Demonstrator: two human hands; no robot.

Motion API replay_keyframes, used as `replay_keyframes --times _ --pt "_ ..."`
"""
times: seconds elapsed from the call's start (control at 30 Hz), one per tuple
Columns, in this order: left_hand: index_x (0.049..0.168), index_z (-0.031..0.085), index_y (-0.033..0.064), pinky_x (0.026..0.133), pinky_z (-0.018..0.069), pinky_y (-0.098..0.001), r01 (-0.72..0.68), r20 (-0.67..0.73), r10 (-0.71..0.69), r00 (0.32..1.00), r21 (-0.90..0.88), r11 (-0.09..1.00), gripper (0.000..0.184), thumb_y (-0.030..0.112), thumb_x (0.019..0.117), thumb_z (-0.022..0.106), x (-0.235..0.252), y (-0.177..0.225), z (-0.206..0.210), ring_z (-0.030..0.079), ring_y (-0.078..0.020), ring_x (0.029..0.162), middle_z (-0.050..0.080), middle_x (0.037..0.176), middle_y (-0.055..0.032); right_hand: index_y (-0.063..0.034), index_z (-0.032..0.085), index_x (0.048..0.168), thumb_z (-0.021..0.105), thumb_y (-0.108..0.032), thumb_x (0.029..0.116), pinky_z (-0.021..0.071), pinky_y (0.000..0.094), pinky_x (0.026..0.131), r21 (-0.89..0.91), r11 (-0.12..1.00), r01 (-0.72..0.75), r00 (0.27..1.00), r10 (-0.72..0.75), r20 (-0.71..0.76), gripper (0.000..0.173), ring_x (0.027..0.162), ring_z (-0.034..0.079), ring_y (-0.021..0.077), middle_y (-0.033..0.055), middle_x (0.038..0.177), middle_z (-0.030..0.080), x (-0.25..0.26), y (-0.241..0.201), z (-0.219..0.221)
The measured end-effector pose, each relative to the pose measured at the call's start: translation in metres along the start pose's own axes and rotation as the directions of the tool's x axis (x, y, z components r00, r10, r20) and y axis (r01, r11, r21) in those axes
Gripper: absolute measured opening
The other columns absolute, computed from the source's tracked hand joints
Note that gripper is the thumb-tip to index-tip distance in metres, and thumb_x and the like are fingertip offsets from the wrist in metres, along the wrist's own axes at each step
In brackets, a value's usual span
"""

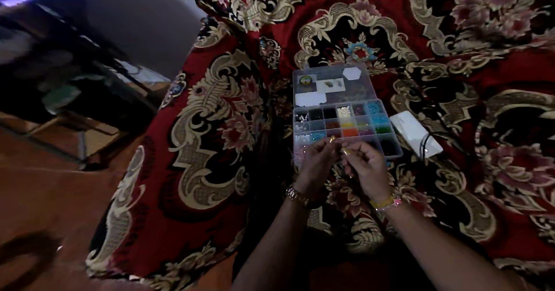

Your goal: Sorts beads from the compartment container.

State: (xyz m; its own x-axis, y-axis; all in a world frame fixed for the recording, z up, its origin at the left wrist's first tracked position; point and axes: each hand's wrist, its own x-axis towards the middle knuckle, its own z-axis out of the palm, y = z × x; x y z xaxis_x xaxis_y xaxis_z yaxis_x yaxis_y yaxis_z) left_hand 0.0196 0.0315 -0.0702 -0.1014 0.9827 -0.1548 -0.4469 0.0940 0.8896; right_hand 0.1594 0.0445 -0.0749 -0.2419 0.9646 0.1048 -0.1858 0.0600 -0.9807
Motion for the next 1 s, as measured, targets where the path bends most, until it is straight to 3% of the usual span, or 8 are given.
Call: replay_keyframes --times 0.33,1.0 --pt "0.097 0.066 0.0023 0.078 0.059 -0.027 0.033 0.003 -0.032 0.999 -0.02 0.999 0.022 0.003 0.1054 0.046 0.0004 0.003 -0.0002 0.069 -0.0095 0.08 0.072 0.089 -0.0031 -0.002 0.066 0.093 0.061 -0.004 0.0935 0.0522 0.0181 0.049 0.034 0.999 0.017 1.0 -0.016 -0.025 0.005 0.053 0.06 0.0026 -0.0035 0.069 0.065 0.0012 0.0062 0.0026" --pt "0.102 0.067 0.0007 0.081 0.0603 -0.0305 0.01 0.118 -0.016 0.993 0.053 0.999 0.018 0.003 0.1037 0.049 0.0033 0.0068 -0.0086 0.071 -0.0125 0.086 0.073 0.096 -0.0051 -0.0026 0.065 0.089 0.058 -0.001 0.092 0.0512 0.0177 0.047 0.02 0.999 0.034 0.999 -0.034 -0.021 0.007 0.051 0.058 0.0019 -0.0046 0.066 0.064 -0.0015 0.0064 0.002"
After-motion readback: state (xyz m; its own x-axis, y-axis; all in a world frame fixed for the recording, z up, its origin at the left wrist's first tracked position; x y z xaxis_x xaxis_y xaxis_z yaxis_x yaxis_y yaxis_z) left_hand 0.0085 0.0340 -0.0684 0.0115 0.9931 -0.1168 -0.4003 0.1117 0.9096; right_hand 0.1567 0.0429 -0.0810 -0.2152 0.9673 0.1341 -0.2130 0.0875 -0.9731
